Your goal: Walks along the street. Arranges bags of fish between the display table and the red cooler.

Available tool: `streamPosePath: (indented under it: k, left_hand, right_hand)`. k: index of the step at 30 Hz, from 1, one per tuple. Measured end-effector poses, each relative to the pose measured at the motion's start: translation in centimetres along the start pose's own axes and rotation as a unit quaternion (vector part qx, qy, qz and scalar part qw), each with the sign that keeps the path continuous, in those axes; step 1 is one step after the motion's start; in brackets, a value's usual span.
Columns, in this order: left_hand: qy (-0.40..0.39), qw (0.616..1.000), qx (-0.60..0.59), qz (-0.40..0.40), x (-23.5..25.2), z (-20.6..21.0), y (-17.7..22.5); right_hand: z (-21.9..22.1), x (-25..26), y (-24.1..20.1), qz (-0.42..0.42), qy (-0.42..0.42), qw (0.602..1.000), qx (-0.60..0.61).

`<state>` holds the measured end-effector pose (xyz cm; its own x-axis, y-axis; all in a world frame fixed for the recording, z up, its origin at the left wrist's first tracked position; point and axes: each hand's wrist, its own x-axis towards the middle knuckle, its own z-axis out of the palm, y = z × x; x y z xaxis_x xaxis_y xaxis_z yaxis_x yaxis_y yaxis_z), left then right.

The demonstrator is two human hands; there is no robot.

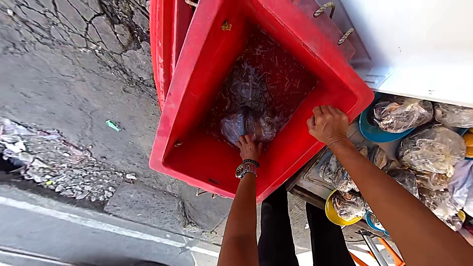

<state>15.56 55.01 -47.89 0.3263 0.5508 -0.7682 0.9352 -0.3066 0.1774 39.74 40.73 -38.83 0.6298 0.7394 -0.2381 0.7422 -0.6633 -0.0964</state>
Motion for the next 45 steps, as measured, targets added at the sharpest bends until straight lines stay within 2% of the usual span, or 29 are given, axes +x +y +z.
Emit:
streamPosePath:
  k: [7, 13, 15, 21, 25, 30, 35, 38, 41, 43, 45]
  left_hand:
    - [0.067, 0.986, -0.08, -0.128, 1.9, 0.1, -1.6]
    - [0.023, 0.975, -0.052, -0.217, 3.8, 0.1, -1.7]
    - [0.005, 0.974, -0.057, -0.218, 4.0, -0.4, -1.6]
    - [-0.036, 0.992, -0.044, -0.109, 3.3, -2.3, -2.7]
    - [-0.092, 0.987, -0.128, -0.036, 3.2, -3.9, -4.2]
    - [-0.122, 0.965, -0.227, -0.047, 2.2, -6.9, -5.4]
    - [-0.139, 0.928, -0.343, -0.038, -3.7, -10.7, -3.0]
    - [-0.144, 0.924, -0.349, 0.054, -9.4, -12.8, -1.3]
    - [-0.104, 0.921, -0.328, 0.18, -14.5, -14.4, -0.2]
    - [-0.092, 0.915, -0.29, 0.265, -17.3, -15.7, 0.9]
    - [-0.086, 0.902, -0.237, 0.351, -19.2, -17.3, 2.5]
  right_hand:
    - [0.3, -0.3, 0.1, -0.01, 0.022, 1.0, 0.006]
    - [0.5, -0.3, 0.2, -0.013, 0.022, 1.0, -0.001]
    - [0.5, -0.3, 0.2, -0.014, 0.025, 1.0, 0.0]
    - [0.5, -0.3, 0.1, -0.015, 0.033, 0.999, 0.006]
    - [0.4, -0.3, 0.1, -0.016, 0.035, 0.999, 0.011]
    - [0.5, -0.3, 0.1, -0.012, 0.039, 0.999, 0.014]
    - [0.2, -0.2, 0.0, -0.004, 0.052, 0.998, 0.03]
    - [0.2, -0.2, 0.1, -0.002, 0.049, 0.998, 0.039]
    - [-0.3, 0.0, 0.2, -0.004, 0.018, 0.998, 0.059]
    - [-1.3, 0.1, 0.3, 0.002, -0.042, 0.995, 0.091]
    - [-3.2, 0.7, 0.2, 0.02, -0.139, 0.975, 0.172]
